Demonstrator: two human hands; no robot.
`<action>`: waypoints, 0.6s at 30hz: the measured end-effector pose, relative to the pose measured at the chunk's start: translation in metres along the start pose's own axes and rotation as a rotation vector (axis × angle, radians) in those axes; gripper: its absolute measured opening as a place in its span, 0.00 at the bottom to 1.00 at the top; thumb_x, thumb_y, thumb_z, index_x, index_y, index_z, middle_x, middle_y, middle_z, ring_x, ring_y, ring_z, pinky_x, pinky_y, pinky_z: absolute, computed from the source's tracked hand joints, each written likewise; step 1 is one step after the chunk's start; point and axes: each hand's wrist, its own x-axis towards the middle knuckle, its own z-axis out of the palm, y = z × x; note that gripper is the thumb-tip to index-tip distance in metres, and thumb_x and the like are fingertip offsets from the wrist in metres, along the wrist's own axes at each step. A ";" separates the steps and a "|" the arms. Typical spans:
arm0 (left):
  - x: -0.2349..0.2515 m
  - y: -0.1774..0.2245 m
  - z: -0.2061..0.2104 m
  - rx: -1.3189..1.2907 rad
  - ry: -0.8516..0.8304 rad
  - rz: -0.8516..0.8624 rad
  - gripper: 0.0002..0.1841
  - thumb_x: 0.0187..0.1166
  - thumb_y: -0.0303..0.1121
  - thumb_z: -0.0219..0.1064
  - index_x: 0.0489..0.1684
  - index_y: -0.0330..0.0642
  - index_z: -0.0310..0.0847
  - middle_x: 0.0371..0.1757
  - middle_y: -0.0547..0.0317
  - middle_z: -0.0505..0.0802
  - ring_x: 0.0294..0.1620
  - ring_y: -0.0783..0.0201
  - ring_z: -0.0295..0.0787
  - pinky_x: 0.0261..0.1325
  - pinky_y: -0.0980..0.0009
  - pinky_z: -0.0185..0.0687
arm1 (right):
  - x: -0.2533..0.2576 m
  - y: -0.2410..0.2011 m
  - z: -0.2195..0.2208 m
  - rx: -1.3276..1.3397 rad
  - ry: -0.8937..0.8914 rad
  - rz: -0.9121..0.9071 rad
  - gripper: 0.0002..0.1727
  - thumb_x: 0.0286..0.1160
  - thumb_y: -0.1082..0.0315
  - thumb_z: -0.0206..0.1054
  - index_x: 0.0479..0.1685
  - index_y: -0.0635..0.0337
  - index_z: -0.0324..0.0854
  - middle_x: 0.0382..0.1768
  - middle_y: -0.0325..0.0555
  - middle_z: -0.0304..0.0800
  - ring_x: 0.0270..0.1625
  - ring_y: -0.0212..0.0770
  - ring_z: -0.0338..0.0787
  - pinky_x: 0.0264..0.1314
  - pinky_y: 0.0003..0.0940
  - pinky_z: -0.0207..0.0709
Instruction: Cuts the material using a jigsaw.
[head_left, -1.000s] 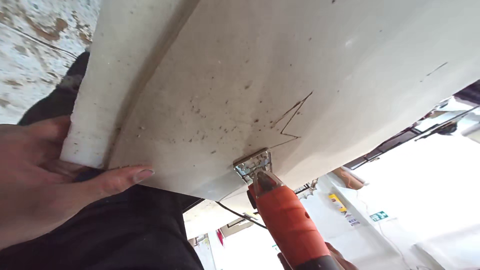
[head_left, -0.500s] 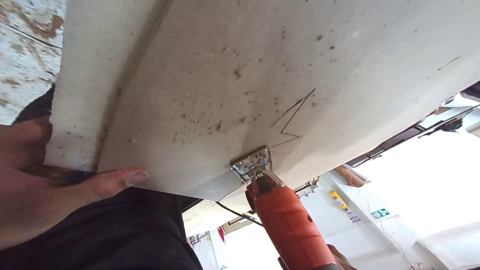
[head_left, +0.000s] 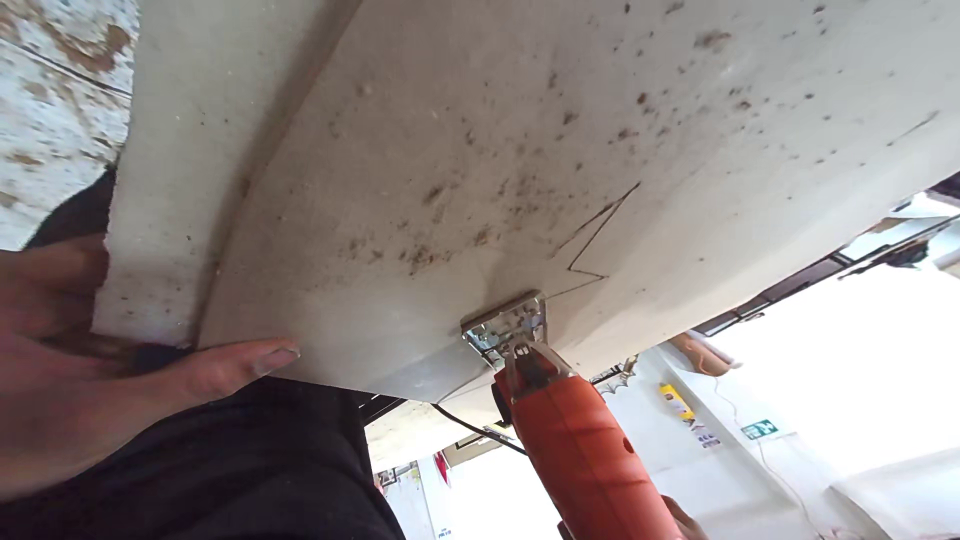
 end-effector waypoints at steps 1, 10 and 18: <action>0.000 -0.002 -0.001 0.006 -0.001 0.000 0.31 0.58 0.44 0.88 0.60 0.41 0.83 0.49 0.64 0.96 0.49 0.68 0.96 0.54 0.69 0.95 | -0.001 0.004 -0.003 -0.003 -0.029 -0.014 0.17 0.70 0.55 0.79 0.52 0.53 0.85 0.52 0.27 0.93 0.61 0.17 0.87 0.67 0.16 0.78; 0.001 0.001 0.003 -0.042 -0.031 0.001 0.29 0.61 0.40 0.87 0.60 0.40 0.83 0.50 0.63 0.96 0.51 0.67 0.95 0.57 0.69 0.94 | -0.013 0.010 -0.009 -0.042 -0.053 -0.016 0.15 0.75 0.54 0.74 0.51 0.52 0.84 0.49 0.34 0.95 0.57 0.25 0.92 0.65 0.23 0.82; 0.003 0.004 0.005 -0.011 -0.024 0.043 0.29 0.62 0.40 0.86 0.61 0.40 0.82 0.51 0.65 0.96 0.53 0.69 0.95 0.59 0.71 0.93 | -0.004 0.002 -0.008 -0.049 -0.060 -0.005 0.14 0.74 0.55 0.75 0.47 0.53 0.84 0.46 0.35 0.95 0.55 0.24 0.92 0.64 0.22 0.83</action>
